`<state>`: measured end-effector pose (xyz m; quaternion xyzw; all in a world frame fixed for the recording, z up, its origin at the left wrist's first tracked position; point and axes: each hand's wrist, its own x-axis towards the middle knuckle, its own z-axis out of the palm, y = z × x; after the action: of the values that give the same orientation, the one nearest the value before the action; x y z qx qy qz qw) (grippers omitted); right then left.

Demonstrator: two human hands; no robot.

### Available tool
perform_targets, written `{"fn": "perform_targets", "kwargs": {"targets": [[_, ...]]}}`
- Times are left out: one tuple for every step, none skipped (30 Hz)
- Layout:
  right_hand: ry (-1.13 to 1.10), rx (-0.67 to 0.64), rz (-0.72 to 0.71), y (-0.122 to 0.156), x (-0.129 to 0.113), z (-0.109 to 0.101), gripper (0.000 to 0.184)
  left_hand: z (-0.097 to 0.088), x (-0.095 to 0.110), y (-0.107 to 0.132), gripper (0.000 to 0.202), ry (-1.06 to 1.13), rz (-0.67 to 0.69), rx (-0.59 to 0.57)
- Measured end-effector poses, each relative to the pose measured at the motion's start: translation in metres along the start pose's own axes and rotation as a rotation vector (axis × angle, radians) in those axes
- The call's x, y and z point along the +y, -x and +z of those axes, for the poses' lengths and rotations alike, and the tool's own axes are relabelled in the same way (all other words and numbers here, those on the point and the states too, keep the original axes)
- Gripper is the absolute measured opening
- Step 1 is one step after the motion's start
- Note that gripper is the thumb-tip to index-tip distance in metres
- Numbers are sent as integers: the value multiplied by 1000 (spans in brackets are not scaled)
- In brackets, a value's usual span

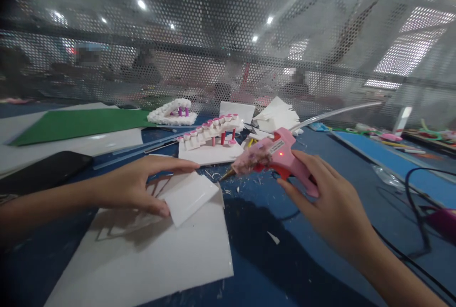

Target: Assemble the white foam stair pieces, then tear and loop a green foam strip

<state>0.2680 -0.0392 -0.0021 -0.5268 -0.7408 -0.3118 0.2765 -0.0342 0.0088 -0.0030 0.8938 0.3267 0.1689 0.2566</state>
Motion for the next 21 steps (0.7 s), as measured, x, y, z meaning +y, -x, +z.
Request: {"fn": "perform_targets", "kwargs": {"targets": [[5, -6, 37, 0, 2, 1, 59, 0, -1, 0, 70, 21, -10, -5], [7, -15, 80, -1, 5, 2, 61, 0, -2, 1, 72, 46, -18, -11], [5, -29, 128, -2, 8, 3, 64, 0, -3, 1, 73, 70, -25, -16], [-5, -48, 182, -2, 11, 5, 67, 1, -5, 2, 73, 90, -29, -19], [-23, -75, 241, -3, 14, 6, 69, 1, -5, 2, 73, 105, -31, -21], [-46, -101, 302, -4, 17, 7, 69, 2, -6, 3, 73, 114, -32, -27], [-73, -127, 364, -5, 19, 9, 70, 2, -6, 3, 72, 117, -32, -33], [-98, -157, 420, -7, 22, 9, 69, 3, -6, 3, 72, 106, -29, -40], [-122, -187, 469, -8, 24, 10, 69, 3, -6, 3, 72, 84, -23, -49], [-139, -213, 509, -9, 26, 9, 69, 2, -6, 3, 73, 51, -16, -57], [-151, -237, 539, -11, 27, 9, 68, -1, -5, 3, 74, 11, -5, -58], [-159, -258, 557, -12, 28, 9, 67, -5, -6, 2, 71, -29, 12, -40], [-167, -280, 565, -12, 29, 8, 65, -10, -6, 2, 66, -71, 30, -7], [-174, -303, 566, -12, 30, 9, 63, -18, -8, 2, 59, -120, 43, 44], [-176, -325, 561, -12, 32, 10, 60, -27, -10, 2, 54, -174, 45, 110], [-173, -349, 551, -11, 33, 12, 57, -37, -13, 3, 50, -241, 27, 174], [-163, -366, 531, -9, 34, 14, 55, -48, -18, 4, 47, -315, -13, 224], [-143, -373, 505, -7, 35, 17, 54, -58, -23, 5, 44, -390, -73, 237], [-120, -369, 477, -5, 36, 21, 52, -67, -28, 7, 42, -459, -138, 208], [-96, -358, 447, -3, 37, 25, 51, -73, -34, 9, 40, -509, -194, 160], [-71, -340, 423, -1, 38, 29, 50, -77, -39, 10, 39, -545, -233, 107]]}}
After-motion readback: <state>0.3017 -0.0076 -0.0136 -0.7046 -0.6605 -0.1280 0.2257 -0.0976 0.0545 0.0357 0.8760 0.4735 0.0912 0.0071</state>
